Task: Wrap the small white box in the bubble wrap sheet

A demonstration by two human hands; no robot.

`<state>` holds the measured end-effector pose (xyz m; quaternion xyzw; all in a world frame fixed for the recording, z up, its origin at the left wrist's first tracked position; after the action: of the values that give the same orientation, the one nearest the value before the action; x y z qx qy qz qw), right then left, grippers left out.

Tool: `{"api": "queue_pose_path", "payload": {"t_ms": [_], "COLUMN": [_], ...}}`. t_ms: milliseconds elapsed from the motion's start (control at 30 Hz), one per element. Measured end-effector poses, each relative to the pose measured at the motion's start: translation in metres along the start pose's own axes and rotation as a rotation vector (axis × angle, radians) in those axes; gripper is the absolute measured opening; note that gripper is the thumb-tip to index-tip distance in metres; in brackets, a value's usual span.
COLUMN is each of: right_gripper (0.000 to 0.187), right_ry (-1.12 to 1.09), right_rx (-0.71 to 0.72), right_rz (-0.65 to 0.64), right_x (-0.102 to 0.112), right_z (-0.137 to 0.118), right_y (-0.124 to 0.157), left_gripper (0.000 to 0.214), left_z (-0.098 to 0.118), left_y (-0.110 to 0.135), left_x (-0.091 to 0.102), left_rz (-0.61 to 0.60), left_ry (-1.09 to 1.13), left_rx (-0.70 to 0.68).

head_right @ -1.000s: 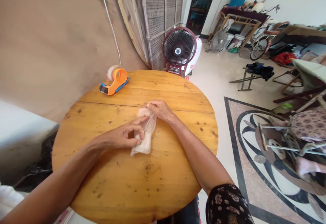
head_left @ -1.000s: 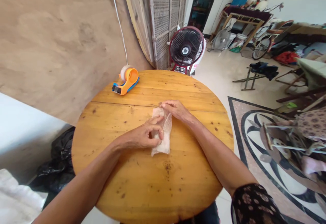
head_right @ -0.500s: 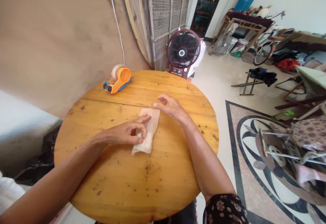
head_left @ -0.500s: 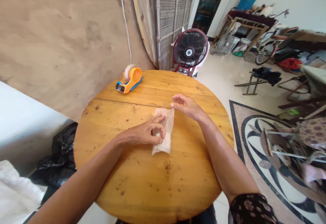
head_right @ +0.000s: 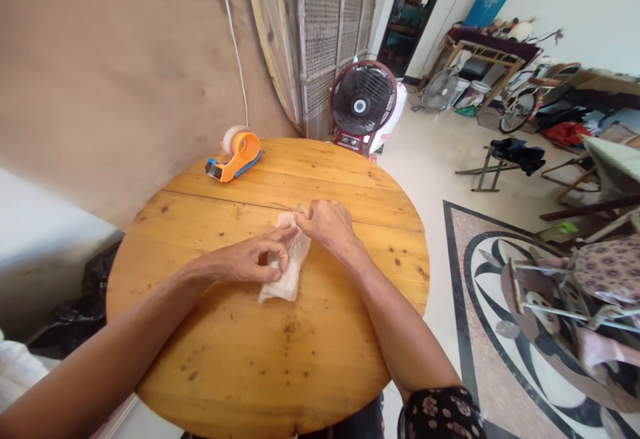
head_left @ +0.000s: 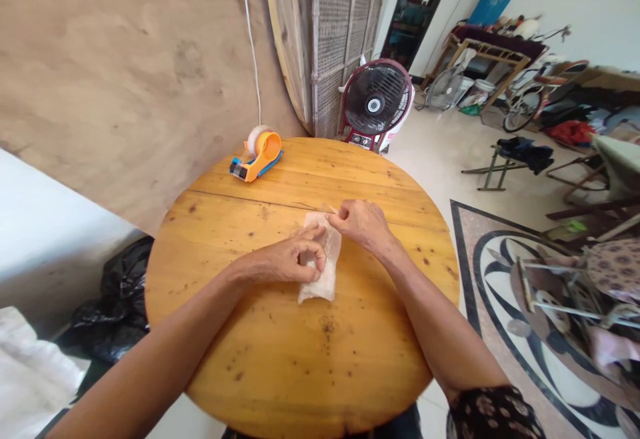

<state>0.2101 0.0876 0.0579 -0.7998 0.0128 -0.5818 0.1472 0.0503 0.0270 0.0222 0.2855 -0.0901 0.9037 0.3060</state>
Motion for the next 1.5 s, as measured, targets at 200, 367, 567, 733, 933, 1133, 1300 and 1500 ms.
{"api": "queue_pose_path", "payload": {"t_ms": [200,367,567,733,933,1133,1300,1500], "right_gripper": [0.019,0.029,0.025,0.025,0.030,0.017,0.022,0.026], "right_ry": [-0.094,-0.535,-0.761,-0.741,-0.823,-0.817,-0.789,-0.823], "right_rx": [0.045,-0.091,-0.098,-0.202,-0.232,-0.281,-0.171,-0.150], "right_rz": [0.030,-0.088,-0.249,-0.315,-0.377,-0.441,-0.450,-0.462], "right_x": [-0.002,-0.017,-0.045,-0.058,-0.055,-0.051,-0.059,-0.063], "right_z": [0.005,0.007,0.005,0.009,0.006,0.006,0.008,0.010], "right_y": [-0.002,-0.004,-0.002,-0.002,-0.001,0.001,0.000,0.001], "left_gripper": [0.012,0.011,0.008,0.008,0.018,0.017,0.014,0.014], "left_z": [0.000,0.005,0.011,0.010,0.004,0.006,0.010,0.010], "left_y": [0.000,-0.001,-0.003,-0.002,0.003,0.007,0.005,0.007], "left_x": [0.000,0.001,0.002,0.001,-0.003,-0.004,-0.006,-0.007], "left_rz": [0.001,0.013,0.044,0.056,0.063,0.123,0.178,0.199], "left_ry": [-0.015,-0.011,0.027,0.058,0.057,-0.025,-0.053,-0.064], "left_rx": [-0.014,-0.015,-0.091,-0.069,0.071,0.038,-0.039,-0.054]}}
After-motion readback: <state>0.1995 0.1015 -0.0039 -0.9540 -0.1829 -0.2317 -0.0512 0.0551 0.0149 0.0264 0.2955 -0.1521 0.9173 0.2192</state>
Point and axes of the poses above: each hand's wrist, its own y-axis away from the middle knuckle, its own x-axis out of the back of the hand, z = x × y, the point moved 4 cm from there along -y, towards the middle knuckle, and after that the axes turned 12 degrees about z, right-handed, at the moved point
